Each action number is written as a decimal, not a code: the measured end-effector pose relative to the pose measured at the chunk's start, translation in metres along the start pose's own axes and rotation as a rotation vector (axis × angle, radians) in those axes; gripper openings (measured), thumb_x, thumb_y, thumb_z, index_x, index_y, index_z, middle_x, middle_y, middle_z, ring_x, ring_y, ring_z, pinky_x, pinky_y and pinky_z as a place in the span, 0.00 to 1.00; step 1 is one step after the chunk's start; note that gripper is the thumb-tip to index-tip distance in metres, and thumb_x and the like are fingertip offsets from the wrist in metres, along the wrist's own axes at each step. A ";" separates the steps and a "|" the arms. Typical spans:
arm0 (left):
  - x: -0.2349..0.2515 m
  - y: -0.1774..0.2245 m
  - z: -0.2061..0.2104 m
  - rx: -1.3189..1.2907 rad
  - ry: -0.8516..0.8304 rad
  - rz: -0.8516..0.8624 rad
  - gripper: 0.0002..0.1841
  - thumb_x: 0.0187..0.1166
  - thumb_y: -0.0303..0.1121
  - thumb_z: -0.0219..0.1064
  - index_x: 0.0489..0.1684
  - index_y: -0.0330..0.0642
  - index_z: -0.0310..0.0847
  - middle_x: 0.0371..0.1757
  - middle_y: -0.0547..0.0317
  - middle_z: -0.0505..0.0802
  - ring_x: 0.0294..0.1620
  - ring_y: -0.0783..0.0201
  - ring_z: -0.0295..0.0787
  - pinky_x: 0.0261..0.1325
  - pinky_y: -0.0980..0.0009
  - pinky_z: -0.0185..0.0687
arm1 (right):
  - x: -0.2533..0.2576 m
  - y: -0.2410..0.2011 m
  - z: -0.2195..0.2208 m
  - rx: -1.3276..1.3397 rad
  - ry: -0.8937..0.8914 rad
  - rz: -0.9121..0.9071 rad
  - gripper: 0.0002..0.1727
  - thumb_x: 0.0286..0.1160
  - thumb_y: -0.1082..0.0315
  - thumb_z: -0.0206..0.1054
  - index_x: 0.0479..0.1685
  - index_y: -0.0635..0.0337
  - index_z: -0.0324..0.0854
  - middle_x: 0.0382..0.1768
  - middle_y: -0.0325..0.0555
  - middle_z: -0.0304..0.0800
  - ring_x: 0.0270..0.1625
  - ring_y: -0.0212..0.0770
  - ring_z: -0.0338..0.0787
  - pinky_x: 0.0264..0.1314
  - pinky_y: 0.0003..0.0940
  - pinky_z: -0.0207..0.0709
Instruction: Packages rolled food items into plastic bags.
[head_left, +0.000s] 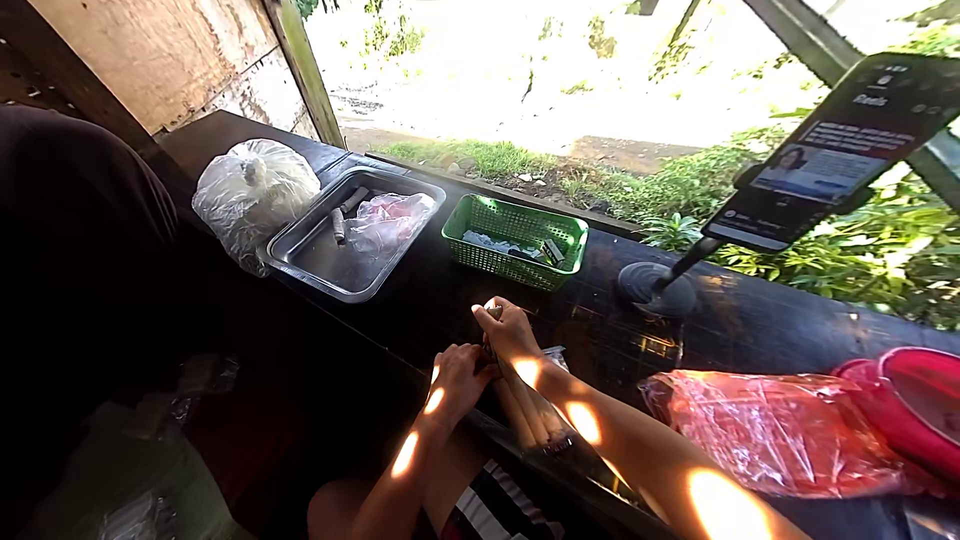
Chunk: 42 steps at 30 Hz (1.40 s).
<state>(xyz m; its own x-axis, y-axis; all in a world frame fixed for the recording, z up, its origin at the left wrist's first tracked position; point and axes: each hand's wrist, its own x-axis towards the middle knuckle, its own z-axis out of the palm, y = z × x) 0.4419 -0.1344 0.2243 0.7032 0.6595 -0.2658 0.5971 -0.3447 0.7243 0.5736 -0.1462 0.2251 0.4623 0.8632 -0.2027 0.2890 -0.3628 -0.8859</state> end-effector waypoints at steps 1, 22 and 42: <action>0.000 0.000 0.000 0.002 0.000 0.002 0.16 0.87 0.38 0.64 0.54 0.31 0.87 0.55 0.43 0.90 0.65 0.48 0.81 0.75 0.49 0.63 | 0.000 -0.001 0.000 -0.006 -0.011 0.002 0.14 0.89 0.60 0.61 0.39 0.61 0.76 0.23 0.40 0.75 0.22 0.34 0.77 0.33 0.33 0.75; 0.049 0.047 -0.006 0.197 -0.360 -0.029 0.18 0.90 0.41 0.60 0.58 0.33 0.85 0.57 0.42 0.91 0.64 0.49 0.84 0.74 0.46 0.66 | 0.002 -0.005 -0.096 0.014 -0.010 -0.127 0.10 0.86 0.68 0.64 0.50 0.69 0.77 0.24 0.41 0.80 0.26 0.29 0.80 0.36 0.27 0.77; 0.011 0.082 -0.023 0.189 -0.287 0.008 0.14 0.90 0.36 0.59 0.53 0.33 0.83 0.52 0.44 0.90 0.57 0.53 0.86 0.64 0.54 0.76 | -0.016 -0.029 -0.075 -0.187 -0.070 -0.090 0.14 0.88 0.57 0.63 0.41 0.59 0.81 0.21 0.38 0.78 0.27 0.33 0.79 0.38 0.36 0.72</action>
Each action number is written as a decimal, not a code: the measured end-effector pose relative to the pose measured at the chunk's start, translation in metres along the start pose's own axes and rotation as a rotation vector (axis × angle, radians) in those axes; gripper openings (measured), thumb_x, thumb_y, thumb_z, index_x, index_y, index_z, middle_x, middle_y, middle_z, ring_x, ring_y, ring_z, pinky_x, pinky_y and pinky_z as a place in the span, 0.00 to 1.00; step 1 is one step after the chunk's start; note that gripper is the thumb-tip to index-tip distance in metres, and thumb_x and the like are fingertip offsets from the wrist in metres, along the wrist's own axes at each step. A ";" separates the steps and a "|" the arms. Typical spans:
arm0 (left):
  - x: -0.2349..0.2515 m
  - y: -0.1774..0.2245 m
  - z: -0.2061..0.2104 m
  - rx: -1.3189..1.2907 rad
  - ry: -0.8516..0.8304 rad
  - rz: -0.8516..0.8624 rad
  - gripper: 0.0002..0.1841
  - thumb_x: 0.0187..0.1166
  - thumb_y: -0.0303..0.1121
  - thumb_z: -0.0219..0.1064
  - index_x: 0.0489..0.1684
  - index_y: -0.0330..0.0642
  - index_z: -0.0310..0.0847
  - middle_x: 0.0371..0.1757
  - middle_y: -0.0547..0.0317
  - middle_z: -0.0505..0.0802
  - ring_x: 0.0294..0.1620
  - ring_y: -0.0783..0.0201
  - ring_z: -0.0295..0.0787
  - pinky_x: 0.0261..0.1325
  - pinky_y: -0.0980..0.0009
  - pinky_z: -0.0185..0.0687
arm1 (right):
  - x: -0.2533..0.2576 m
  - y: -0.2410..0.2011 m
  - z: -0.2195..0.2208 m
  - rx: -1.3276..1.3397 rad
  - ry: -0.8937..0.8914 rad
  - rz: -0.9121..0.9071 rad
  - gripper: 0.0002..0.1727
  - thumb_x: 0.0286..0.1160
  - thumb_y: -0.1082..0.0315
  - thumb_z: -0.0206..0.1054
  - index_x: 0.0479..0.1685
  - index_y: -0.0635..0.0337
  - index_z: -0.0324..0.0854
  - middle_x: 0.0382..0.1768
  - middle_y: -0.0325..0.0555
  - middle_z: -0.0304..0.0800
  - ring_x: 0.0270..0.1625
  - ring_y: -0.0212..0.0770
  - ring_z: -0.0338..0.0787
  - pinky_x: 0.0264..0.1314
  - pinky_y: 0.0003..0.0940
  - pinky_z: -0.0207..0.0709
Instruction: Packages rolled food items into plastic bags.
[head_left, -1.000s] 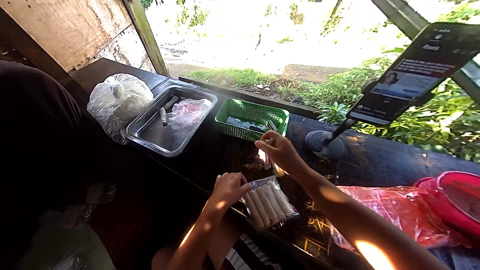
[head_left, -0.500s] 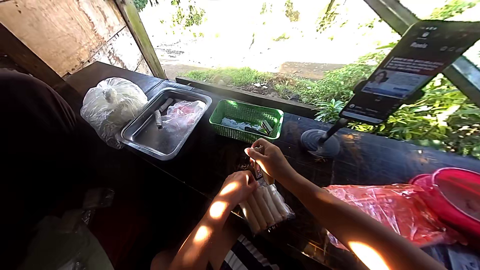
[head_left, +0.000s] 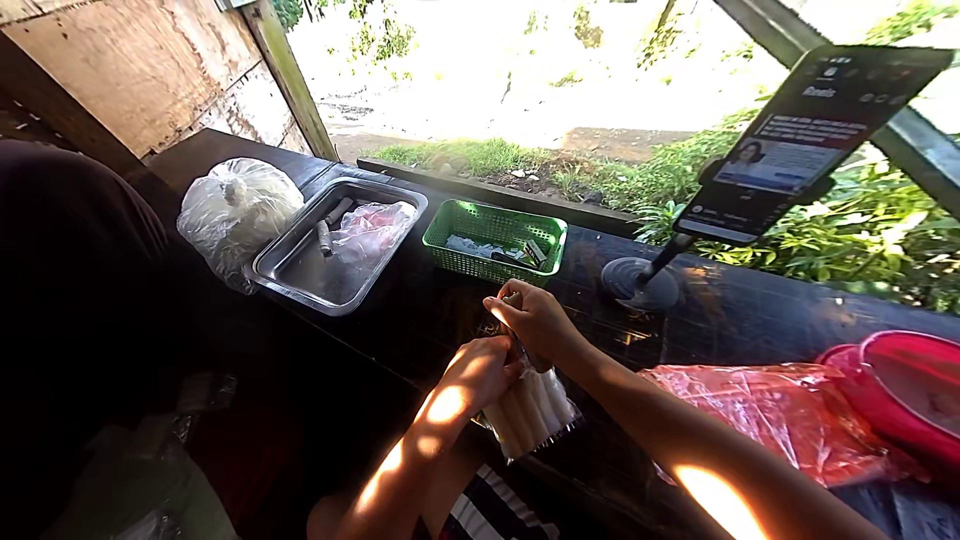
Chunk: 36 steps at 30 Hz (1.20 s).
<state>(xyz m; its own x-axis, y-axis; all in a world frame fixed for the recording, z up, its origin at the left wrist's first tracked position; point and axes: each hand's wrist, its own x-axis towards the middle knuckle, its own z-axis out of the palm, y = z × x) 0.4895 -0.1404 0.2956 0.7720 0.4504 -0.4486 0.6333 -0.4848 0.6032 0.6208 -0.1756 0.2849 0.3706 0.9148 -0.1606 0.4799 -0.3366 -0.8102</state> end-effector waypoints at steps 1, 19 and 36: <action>-0.001 0.001 0.000 0.004 0.000 -0.007 0.13 0.90 0.36 0.59 0.53 0.34 0.83 0.52 0.45 0.89 0.57 0.53 0.86 0.65 0.54 0.76 | 0.000 -0.001 0.000 -0.003 0.000 -0.004 0.14 0.88 0.57 0.63 0.41 0.59 0.81 0.21 0.38 0.78 0.28 0.34 0.79 0.38 0.36 0.72; -0.033 -0.018 0.009 -0.119 0.155 0.043 0.16 0.89 0.35 0.60 0.60 0.31 0.84 0.57 0.40 0.91 0.63 0.48 0.88 0.71 0.50 0.76 | -0.012 -0.008 0.020 0.151 0.002 -0.255 0.10 0.85 0.63 0.61 0.41 0.62 0.78 0.20 0.34 0.75 0.21 0.26 0.77 0.29 0.25 0.74; -0.230 -0.302 0.084 -0.377 0.565 -0.982 0.20 0.91 0.39 0.58 0.67 0.29 0.80 0.65 0.30 0.88 0.72 0.35 0.82 0.77 0.39 0.70 | 0.006 0.092 0.058 -0.758 0.122 -0.800 0.10 0.70 0.72 0.70 0.40 0.73 0.88 0.48 0.71 0.92 0.55 0.76 0.91 0.58 0.71 0.79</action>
<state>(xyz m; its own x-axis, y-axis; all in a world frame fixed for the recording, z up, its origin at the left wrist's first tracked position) 0.1251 -0.1608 0.1609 -0.2266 0.8174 -0.5297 0.8111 0.4594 0.3620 0.6207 -0.1877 0.1767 -0.2075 0.9152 0.3453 0.9626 0.2538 -0.0942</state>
